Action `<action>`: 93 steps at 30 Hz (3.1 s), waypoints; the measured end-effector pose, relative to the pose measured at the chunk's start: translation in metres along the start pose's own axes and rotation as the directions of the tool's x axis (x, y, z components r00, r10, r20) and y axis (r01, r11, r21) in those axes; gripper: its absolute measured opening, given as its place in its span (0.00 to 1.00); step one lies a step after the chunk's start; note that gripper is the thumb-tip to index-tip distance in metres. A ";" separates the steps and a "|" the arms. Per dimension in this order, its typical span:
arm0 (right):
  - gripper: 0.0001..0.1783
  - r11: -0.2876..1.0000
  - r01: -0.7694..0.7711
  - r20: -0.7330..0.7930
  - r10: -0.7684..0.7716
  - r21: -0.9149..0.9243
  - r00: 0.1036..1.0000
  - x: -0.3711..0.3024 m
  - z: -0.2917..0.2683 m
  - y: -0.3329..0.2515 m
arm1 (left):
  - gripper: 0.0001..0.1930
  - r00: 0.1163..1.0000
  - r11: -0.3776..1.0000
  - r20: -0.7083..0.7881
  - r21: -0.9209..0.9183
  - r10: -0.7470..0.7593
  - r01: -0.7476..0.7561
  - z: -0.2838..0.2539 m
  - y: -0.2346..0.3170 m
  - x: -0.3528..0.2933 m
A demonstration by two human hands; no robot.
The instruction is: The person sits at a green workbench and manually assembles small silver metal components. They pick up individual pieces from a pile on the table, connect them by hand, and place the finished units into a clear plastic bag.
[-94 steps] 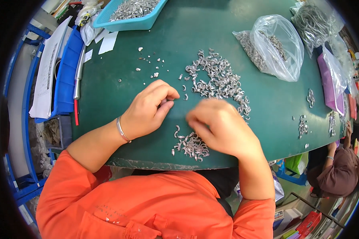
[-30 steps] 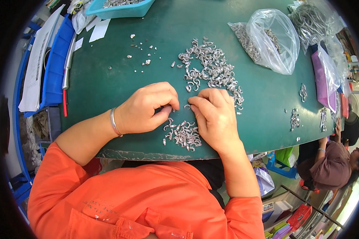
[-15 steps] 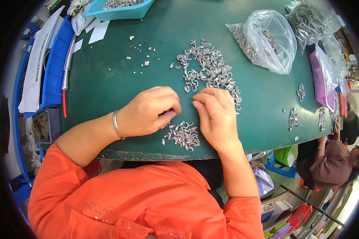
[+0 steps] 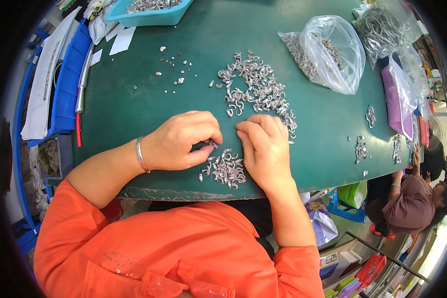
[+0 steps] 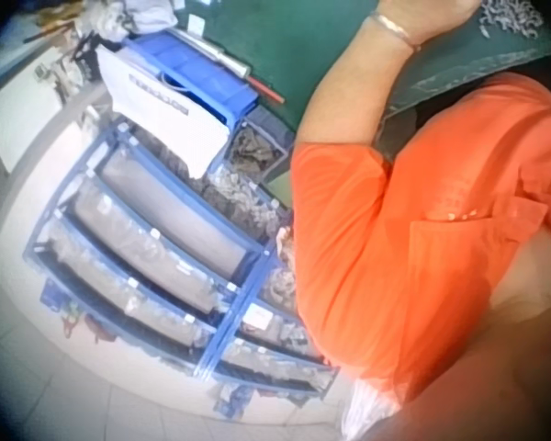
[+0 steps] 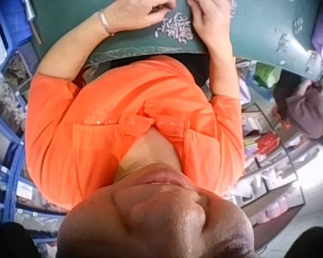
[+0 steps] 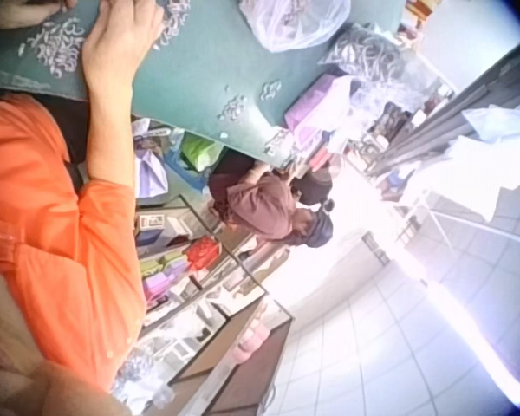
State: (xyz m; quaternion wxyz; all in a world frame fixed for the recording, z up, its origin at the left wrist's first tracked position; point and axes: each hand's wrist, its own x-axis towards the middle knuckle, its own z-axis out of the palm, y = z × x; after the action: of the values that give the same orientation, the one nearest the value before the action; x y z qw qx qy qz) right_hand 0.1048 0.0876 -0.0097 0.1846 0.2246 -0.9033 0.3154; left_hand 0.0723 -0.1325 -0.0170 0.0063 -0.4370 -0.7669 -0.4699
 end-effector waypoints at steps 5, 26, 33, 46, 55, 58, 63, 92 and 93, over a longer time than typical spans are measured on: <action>0.08 0.955 -0.241 -0.143 0.266 0.171 0.953 -0.008 -0.018 0.001 | 0.12 0.999 1.000 0.026 -0.002 -0.028 0.028 -0.001 0.000 -0.002; 0.20 0.997 0.042 0.190 -0.053 0.063 0.980 0.019 -0.014 0.010 | 0.02 0.991 0.999 0.123 -0.016 0.051 -0.050 -0.005 -0.003 -0.001; 0.08 0.999 0.043 0.251 -0.049 0.029 0.967 0.011 -0.018 0.011 | 0.05 0.997 0.997 0.072 -0.076 0.033 -0.027 -0.003 -0.001 0.000; 0.08 0.988 0.151 0.087 -0.148 -0.038 0.985 0.015 -0.015 0.016 | 0.10 0.978 0.949 -0.025 0.237 -0.209 0.209 0.015 0.011 0.025; 0.13 0.973 0.142 0.070 -0.157 0.183 0.985 0.008 -0.001 0.009 | 0.05 0.976 0.975 -0.127 0.117 -0.175 0.190 0.016 0.005 0.024; 0.07 0.976 0.146 0.064 -0.158 0.160 0.985 0.004 0.001 0.013 | 0.05 0.990 0.977 -0.104 0.181 -0.096 0.114 0.019 0.001 0.024; 0.10 0.978 0.157 0.054 -0.166 0.140 0.985 0.004 0.005 0.012 | 0.06 0.984 0.987 -0.125 0.085 -0.127 0.138 0.019 0.005 0.019; 0.09 0.617 -0.430 0.269 0.341 0.659 0.901 0.008 -0.014 0.007 | 0.05 0.927 0.681 0.007 -0.676 -0.376 0.281 0.016 0.002 0.025; 0.09 0.568 -0.432 0.284 0.334 0.700 0.899 0.010 -0.016 0.008 | 0.05 0.929 0.649 0.016 -0.711 -0.370 0.271 0.017 0.001 0.025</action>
State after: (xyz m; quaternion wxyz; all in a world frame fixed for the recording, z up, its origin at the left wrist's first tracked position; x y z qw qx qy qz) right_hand 0.0957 0.1005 0.0029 -0.0517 0.0973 -0.7282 0.6765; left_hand 0.0643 -0.1034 -0.0146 -0.1933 -0.2317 -0.5934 -0.7463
